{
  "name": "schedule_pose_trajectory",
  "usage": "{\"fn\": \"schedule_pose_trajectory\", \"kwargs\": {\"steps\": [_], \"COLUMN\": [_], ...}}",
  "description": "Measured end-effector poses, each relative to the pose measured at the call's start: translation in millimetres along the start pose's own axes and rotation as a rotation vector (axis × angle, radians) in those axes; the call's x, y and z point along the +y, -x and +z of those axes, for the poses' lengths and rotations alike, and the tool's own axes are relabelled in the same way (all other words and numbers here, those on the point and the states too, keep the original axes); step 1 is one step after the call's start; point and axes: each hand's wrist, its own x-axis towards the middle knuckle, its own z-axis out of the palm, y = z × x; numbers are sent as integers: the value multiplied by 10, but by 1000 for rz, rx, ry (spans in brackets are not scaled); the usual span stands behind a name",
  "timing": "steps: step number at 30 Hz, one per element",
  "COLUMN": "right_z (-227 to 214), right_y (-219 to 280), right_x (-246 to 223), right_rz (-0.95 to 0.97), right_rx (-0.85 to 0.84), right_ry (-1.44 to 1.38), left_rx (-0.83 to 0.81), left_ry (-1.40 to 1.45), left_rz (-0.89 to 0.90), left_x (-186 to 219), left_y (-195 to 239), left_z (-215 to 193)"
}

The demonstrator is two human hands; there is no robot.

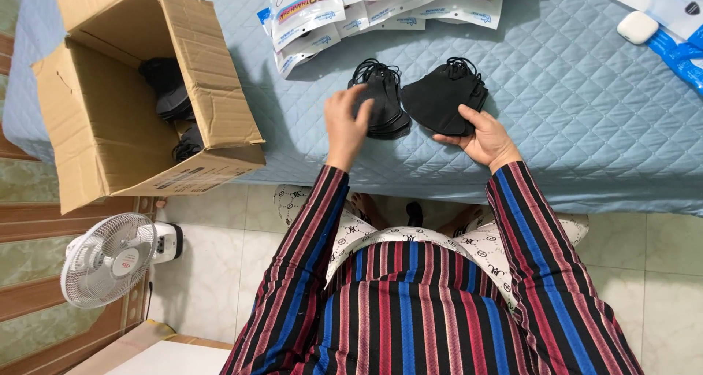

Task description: The person sits on the floor and packs black face masks into small plastic bags. They pick up a mask, place it into a bag, and then put the bag into a cardboard box. This process is repeated multiple times.

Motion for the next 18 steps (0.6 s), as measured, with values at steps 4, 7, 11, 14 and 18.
{"fn": "schedule_pose_trajectory", "kwargs": {"steps": [4,7,11,14,18], "right_z": [-8,3,-10,-76,-136], "right_y": [13,29,3,-18,-86], "right_x": [19,14,19,65,96], "right_rz": [-32,-20,-29,-25,-27], "right_rx": [-21,-8,-28,-40,-26], "right_ry": [1,27,47,63,16], "left_rx": [-77,-152,-140,-67,-33], "left_ry": [-38,-164,-339,-349,-145], "left_rz": [127,160,244,282,290], "left_x": [219,317,397,400,437], "left_y": [-70,-63,-56,-39,-106], "left_z": [219,355,412,402,310]}}
